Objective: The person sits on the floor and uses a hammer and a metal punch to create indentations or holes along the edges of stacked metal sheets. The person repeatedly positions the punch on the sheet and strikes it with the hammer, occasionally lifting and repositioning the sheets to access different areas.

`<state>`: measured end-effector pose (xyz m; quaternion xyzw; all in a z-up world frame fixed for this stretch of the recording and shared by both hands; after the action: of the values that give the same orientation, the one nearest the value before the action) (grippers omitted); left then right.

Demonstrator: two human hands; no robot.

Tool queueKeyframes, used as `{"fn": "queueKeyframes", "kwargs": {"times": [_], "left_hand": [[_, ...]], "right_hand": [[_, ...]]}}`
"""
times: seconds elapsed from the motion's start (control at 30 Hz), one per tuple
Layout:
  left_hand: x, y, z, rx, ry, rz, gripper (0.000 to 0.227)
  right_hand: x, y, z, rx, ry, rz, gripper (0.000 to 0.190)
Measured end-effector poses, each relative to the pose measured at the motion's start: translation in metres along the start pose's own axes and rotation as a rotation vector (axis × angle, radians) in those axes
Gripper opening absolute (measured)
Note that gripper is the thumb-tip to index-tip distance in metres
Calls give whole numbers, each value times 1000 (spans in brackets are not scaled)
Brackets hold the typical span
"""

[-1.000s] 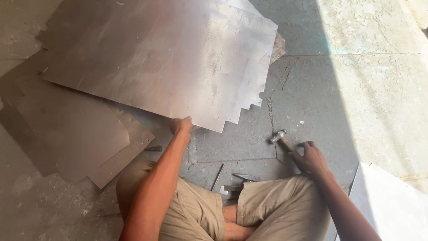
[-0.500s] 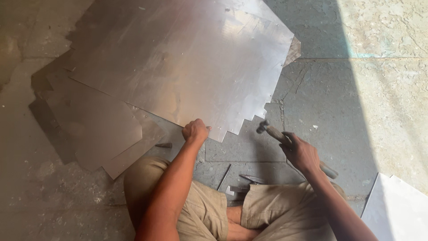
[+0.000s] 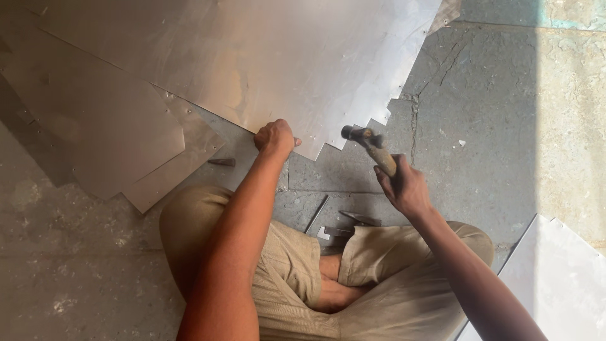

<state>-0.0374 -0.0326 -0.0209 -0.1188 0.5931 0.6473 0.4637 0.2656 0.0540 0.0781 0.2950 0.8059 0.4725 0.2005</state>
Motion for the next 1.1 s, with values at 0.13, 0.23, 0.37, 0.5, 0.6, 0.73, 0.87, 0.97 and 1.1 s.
{"fn": "queueKeyframes", "kwargs": {"times": [0.13, 0.23, 0.37, 0.5, 0.6, 0.73, 0.87, 0.97, 1.1], "left_hand": [[-4, 1, -1, -14, -16, 12, 44], [-1, 3, -1, -11, 8, -6, 45], [-1, 1, 1, 5, 3, -37, 43], [-2, 4, 1, -18, 10, -22, 43], [-4, 5, 1, -16, 26, -48, 43], [-9, 8, 2, -31, 15, -27, 42], [-7, 8, 1, -16, 6, -23, 42], [-6, 5, 2, -20, 7, -34, 42], [-4, 8, 2, -42, 29, -57, 41]], "right_hand": [[17, -25, 15, -245, -5, -177, 34], [16, -32, 17, -216, -80, -150, 35], [14, -35, 13, -201, 31, -132, 31], [26, -40, 14, -268, -48, -199, 33], [21, -40, 10, -227, -9, -151, 32], [30, -42, 15, -281, -111, -278, 34], [20, -34, 18, -199, 6, -156, 31], [24, -35, 26, -278, -37, -258, 31], [13, -31, 27, -226, -18, -163, 32]]}}
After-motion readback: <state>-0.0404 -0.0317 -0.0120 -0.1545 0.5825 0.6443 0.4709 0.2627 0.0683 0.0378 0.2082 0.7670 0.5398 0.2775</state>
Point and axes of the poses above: each hand's wrist, its own x-axis towards the middle knuckle, its own y-axis out of the back of the hand, z = x × y, the point moved 3 cm from there along x, towards the middle knuckle, and after that the axes turned 1 degree about -z, right-handed, at the moved point
